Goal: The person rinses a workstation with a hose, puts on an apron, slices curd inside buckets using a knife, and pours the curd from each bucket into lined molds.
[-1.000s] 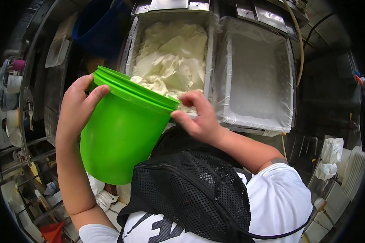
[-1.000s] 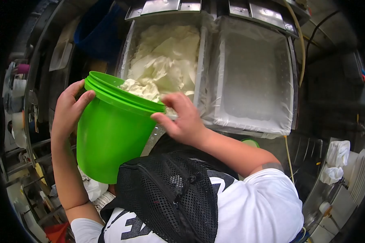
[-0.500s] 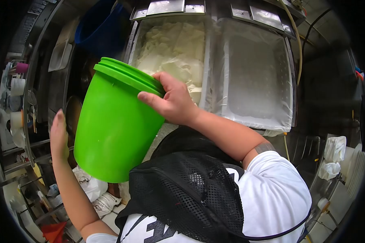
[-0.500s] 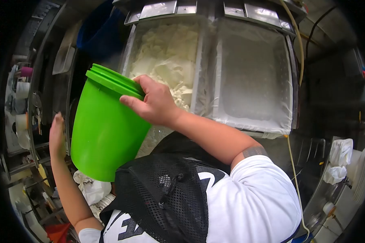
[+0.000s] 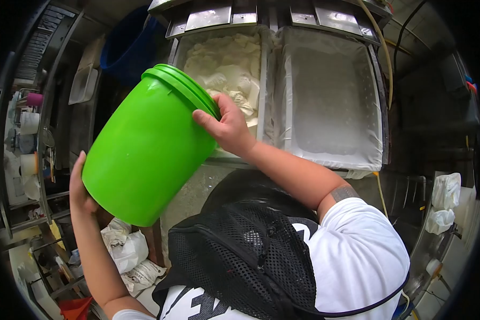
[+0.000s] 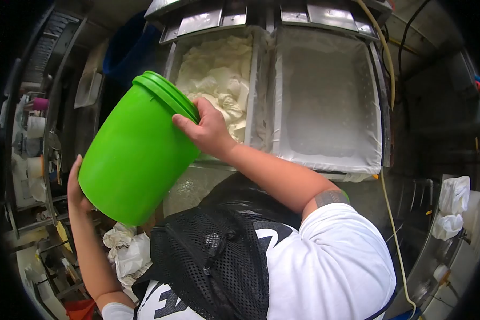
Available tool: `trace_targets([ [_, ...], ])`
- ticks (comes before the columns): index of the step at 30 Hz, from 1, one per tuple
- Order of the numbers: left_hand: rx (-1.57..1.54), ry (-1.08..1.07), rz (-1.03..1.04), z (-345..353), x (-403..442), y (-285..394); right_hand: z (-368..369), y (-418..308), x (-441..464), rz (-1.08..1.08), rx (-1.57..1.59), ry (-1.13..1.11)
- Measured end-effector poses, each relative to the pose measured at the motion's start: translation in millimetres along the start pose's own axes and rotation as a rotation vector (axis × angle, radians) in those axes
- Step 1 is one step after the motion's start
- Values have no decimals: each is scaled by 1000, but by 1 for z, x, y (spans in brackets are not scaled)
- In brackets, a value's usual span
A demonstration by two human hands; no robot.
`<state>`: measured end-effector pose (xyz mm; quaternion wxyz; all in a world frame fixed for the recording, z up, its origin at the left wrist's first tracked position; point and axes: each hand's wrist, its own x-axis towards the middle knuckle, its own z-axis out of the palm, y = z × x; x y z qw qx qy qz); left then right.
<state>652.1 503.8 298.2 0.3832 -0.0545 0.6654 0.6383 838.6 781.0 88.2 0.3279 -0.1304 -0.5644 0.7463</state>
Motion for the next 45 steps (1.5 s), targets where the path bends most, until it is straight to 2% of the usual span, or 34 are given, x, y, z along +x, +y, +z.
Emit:
trace_targets([
  [2,170,-1,86,11,11,24,-2,13,-9,36,-12,-20],
  [4,239,-102,48,34,19,49,-3,28,-19,108,102,0],
  [5,310,-157,95,43,23,61,-2,28,-25,104,103,4],
  [7,442,-125,197,72,24,80,0,26,-44,47,309,-62],
  [8,487,-134,229,90,19,86,3,25,-55,45,310,-54],
  [10,709,-256,422,123,3,94,9,26,-76,36,199,-120],
  [12,774,-234,489,128,-14,100,19,26,-91,31,245,-144],
  [14,714,-33,637,125,-44,94,28,23,-98,27,300,-163],
  [16,720,-34,657,89,-65,98,34,7,-102,-117,266,-227],
  [19,612,-84,654,20,-94,92,41,-28,-105,-186,189,-260],
  [20,556,-29,639,-18,-97,85,42,-31,-106,-199,185,-264],
  [21,499,26,623,-50,-98,72,42,-32,-109,-272,44,-310],
  [22,429,180,647,-55,-105,46,44,-35,-111,-345,-99,-357],
  [24,422,159,546,-86,-116,-1,50,-41,-118,-394,-129,-361],
  [25,374,179,470,-125,-110,-27,51,-43,-120,-474,-203,-365],
  [26,317,210,483,-129,-106,-61,53,-45,-123,-553,-276,-370],
  [28,192,310,333,-165,-95,-124,55,-42,-131,-554,-353,-424],
  [29,107,211,298,-197,-85,-156,56,-41,-136,-570,-442,-460],
  [32,-226,192,289,-211,-77,-250,70,-42,-160,-578,-615,-536],
  [35,-286,248,172,-240,-98,-312,92,-50,-189,-593,-716,-604],
  [38,-277,312,133,-254,-129,-345,114,-51,-220,-583,-795,-638],
  [41,-309,98,325,-273,-156,-350,128,-56,-228,-500,-804,-567],
  [42,-345,164,412,-253,-175,-332,127,-63,-226,-473,-757,-490],
  [44,-426,47,554,-259,-189,-314,123,-64,-209,-431,-629,-395],
  [45,-376,129,585,-246,-201,-300,117,-76,-202,-363,-714,-337],
])
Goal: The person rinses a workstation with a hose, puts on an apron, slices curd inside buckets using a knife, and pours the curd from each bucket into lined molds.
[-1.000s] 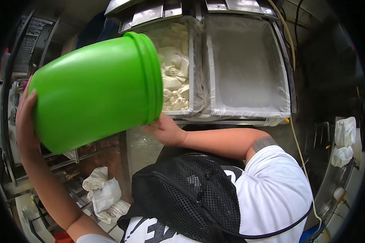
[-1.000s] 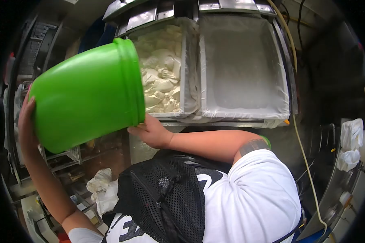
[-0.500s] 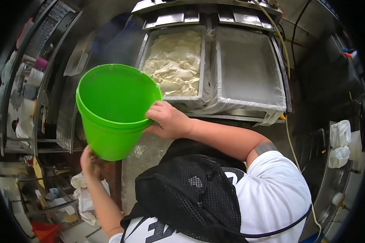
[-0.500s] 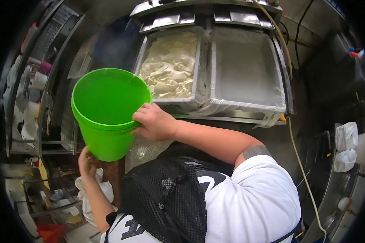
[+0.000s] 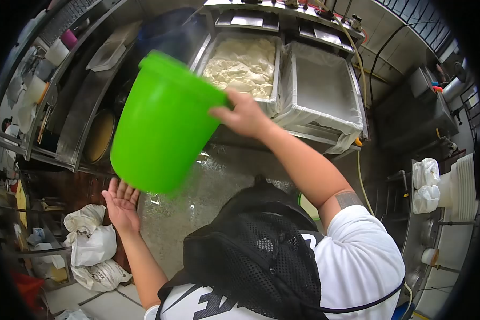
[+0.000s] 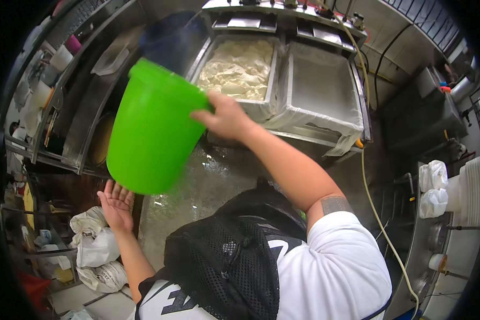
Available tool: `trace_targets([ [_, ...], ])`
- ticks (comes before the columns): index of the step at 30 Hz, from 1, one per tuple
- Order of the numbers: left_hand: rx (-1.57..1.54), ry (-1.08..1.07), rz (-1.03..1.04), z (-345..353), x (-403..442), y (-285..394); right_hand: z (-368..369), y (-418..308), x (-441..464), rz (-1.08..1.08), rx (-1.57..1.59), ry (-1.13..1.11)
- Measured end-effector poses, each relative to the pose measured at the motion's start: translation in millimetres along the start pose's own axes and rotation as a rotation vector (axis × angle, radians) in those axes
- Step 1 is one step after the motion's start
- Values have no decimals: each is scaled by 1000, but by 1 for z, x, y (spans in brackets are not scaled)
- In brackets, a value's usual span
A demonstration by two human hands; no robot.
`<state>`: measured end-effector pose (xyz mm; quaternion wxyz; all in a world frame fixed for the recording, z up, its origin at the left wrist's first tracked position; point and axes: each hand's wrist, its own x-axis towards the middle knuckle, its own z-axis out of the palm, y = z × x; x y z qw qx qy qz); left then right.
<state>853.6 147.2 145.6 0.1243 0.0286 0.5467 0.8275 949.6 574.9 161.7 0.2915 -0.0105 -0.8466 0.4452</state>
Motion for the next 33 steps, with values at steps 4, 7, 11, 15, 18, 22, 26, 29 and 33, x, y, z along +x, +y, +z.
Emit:
trace_targets([
  [4,172,25,98,3,-11,11,-38,42,34,271,449,228],
  [7,235,6,86,-7,-21,-6,-78,51,53,418,799,284],
  [11,230,60,-90,-17,-34,-45,-105,95,69,339,1269,284],
  [15,317,117,-127,-18,-42,-61,-116,97,56,268,1397,348],
  [18,341,132,-146,-14,-43,-70,-112,120,64,391,1339,424],
  [22,361,81,-103,-1,-38,-69,-117,135,96,484,1289,589],
  [26,364,120,-78,-7,-43,-62,-118,151,93,461,1330,557],
  [29,392,159,-77,-24,-53,-71,-119,165,91,451,1239,531],
  [33,415,216,-148,-41,-69,-78,-116,162,94,445,1032,500],
])
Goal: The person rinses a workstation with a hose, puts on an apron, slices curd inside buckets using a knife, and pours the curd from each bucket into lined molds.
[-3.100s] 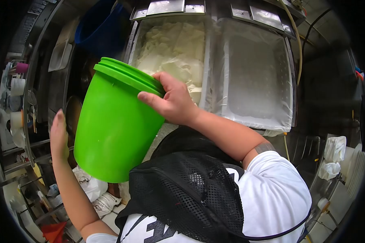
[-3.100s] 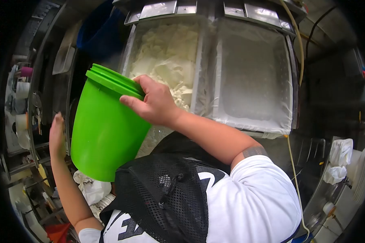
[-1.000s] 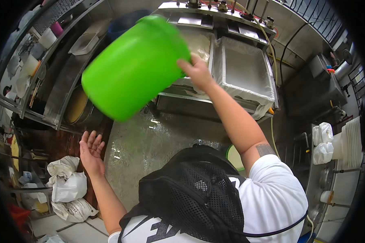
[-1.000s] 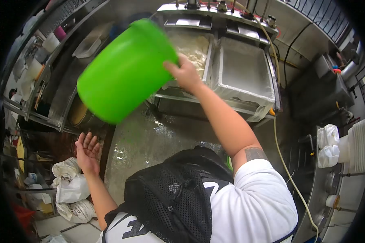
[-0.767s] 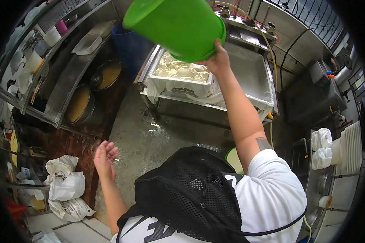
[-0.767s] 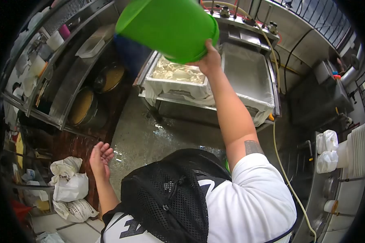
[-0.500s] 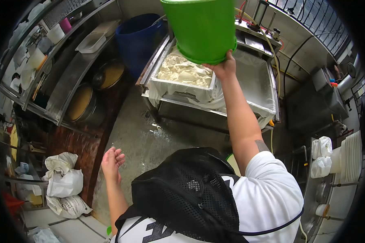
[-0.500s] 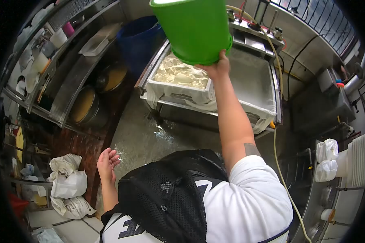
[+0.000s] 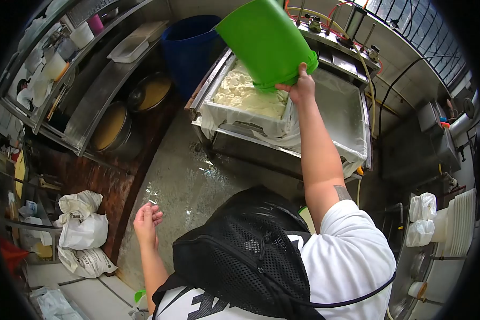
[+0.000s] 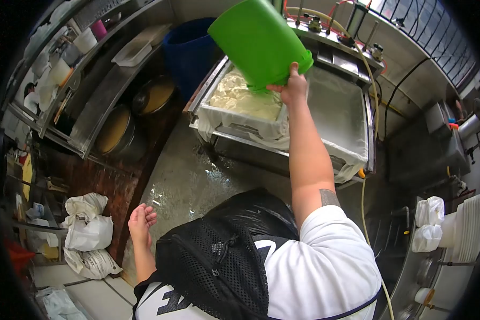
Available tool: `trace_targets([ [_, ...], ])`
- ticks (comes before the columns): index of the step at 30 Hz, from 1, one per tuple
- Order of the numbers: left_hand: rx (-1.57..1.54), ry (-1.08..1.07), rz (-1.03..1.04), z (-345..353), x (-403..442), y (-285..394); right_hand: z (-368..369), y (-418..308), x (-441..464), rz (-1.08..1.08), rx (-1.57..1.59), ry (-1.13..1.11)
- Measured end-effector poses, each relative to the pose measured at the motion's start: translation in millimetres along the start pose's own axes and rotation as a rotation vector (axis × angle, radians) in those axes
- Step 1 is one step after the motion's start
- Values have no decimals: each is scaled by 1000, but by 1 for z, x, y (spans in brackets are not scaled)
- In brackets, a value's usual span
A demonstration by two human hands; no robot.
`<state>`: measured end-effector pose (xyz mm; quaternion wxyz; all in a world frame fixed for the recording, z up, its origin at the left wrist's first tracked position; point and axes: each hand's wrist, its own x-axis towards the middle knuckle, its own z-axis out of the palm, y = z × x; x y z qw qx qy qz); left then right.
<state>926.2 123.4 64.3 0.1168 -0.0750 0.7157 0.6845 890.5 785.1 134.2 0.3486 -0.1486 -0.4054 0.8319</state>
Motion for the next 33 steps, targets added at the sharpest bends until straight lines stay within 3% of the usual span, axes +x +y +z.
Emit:
trace_targets([
  [2,9,21,-10,-6,-3,-4,20,-6,-12,-30,-107,4],
  [4,12,27,-12,-7,-7,-2,42,-6,-24,-135,-446,75],
  [5,17,31,-13,-8,-8,-1,49,-4,-26,-139,-449,73],
  [7,4,7,-8,-13,-8,-6,62,-1,-29,-222,-856,62],
  [8,-6,-13,-5,-15,-8,-9,69,0,-29,-229,-862,62],
  [10,-5,-49,-21,-13,-5,-14,90,-2,-46,-633,-1409,-46],
  [12,-8,-92,-37,-2,5,-15,120,-4,-78,-570,-1387,-83],
  [15,23,-157,69,31,30,-8,148,5,-123,-618,-1623,-258],
  [18,-81,-209,113,68,42,10,156,27,-183,-879,-1718,-437],
  [20,-356,-247,101,90,37,21,148,37,-226,-1030,-1717,-609],
  [21,-349,-268,97,97,20,31,136,49,-242,-1035,-1688,-720],
  [23,-645,-271,-51,103,-18,50,114,68,-288,-1145,-1768,-859],
  [25,-509,-314,-161,100,-35,31,83,87,-330,-1029,-1775,-1082],
  [27,-325,-151,-297,92,-33,-51,52,109,-362,-810,-1755,-1180],
  [30,-223,-262,-576,86,-28,-125,8,110,-402,-326,-1571,-1170],
  [33,-3,-373,-725,122,-56,-146,-63,61,-439,-365,-1523,-468],
])
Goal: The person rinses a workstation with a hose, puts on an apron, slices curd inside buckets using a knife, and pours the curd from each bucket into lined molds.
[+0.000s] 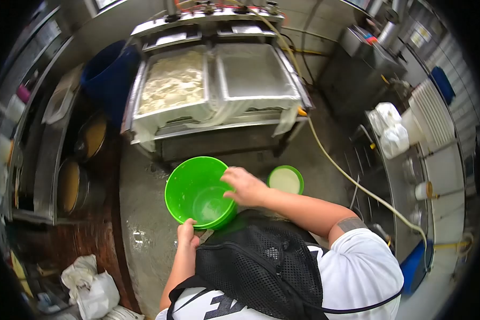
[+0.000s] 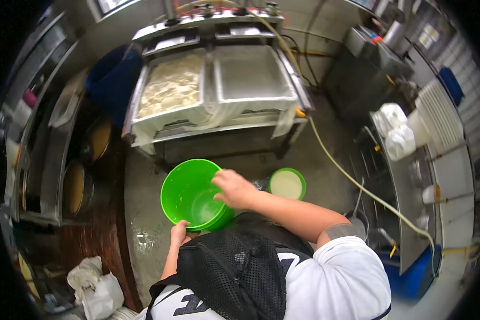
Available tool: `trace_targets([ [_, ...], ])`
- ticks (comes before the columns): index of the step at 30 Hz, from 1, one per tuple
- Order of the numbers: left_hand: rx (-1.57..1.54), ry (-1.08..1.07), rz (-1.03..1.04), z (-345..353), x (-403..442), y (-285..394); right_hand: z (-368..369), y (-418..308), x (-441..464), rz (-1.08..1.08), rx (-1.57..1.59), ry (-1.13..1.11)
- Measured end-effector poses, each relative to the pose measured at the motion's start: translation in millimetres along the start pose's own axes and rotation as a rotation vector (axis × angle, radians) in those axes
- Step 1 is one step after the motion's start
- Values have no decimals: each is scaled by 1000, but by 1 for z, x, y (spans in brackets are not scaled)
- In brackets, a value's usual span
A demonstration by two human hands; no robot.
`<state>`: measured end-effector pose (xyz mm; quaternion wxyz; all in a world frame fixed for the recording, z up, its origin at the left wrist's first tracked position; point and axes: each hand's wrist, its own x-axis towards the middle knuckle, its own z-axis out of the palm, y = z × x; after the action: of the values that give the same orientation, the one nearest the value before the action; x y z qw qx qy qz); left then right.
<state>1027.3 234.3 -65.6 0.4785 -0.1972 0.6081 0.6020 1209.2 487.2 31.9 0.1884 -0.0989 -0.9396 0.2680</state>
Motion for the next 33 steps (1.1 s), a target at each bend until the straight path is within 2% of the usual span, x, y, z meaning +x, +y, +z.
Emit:
trace_targets([
  [2,184,-200,77,24,10,-15,-8,43,-52,429,-65,92],
  [3,239,-232,59,48,0,-12,-15,64,-79,639,-48,136],
  [5,385,-316,189,114,-36,-1,-48,91,-127,1012,480,70],
  [6,411,-410,197,142,-40,-5,-85,74,-142,1044,937,170],
  [7,502,-553,269,160,-24,-13,-95,88,-170,1079,941,238],
  [9,537,-653,190,236,-73,-22,-115,120,-230,1086,853,493],
  [11,567,-853,234,293,-93,-43,-161,133,-289,1140,841,763],
  [14,741,-743,306,343,-83,-84,-243,151,-397,1339,772,1057],
  [15,820,-658,368,353,-83,-97,-266,160,-450,1301,781,1131],
  [16,938,-607,373,349,-59,-106,-306,139,-476,1308,759,1353],
  [17,1045,-536,379,336,-33,-120,-341,127,-519,1323,745,1450],
  [18,1052,-436,369,326,-27,-136,-353,147,-591,1187,822,1593],
  [19,1061,-379,261,310,-22,-141,-389,127,-608,1268,742,1734],
  [21,1057,-219,144,276,-11,-159,-429,133,-674,1117,691,1793],
  [22,1111,-132,116,265,-14,-167,-448,140,-702,1167,617,1862],
  [23,1117,-95,63,256,-8,-173,-460,165,-782,1207,589,1812],
  [24,1156,-81,61,247,6,-181,-470,188,-830,1195,545,1833],
  [25,1119,-46,61,245,11,-184,-484,199,-875,1274,520,1839],
  [27,1342,-54,110,250,22,-183,-503,209,-897,1287,458,1983],
  [28,1341,-46,103,257,27,-179,-508,209,-889,1294,463,1974],
  [30,1428,-109,175,275,43,-172,-505,215,-865,911,552,2113],
  [31,1511,-120,142,292,42,-165,-494,218,-838,922,554,2103],
  [33,1672,-126,242,307,71,-168,-465,224,-759,917,353,2407],
])
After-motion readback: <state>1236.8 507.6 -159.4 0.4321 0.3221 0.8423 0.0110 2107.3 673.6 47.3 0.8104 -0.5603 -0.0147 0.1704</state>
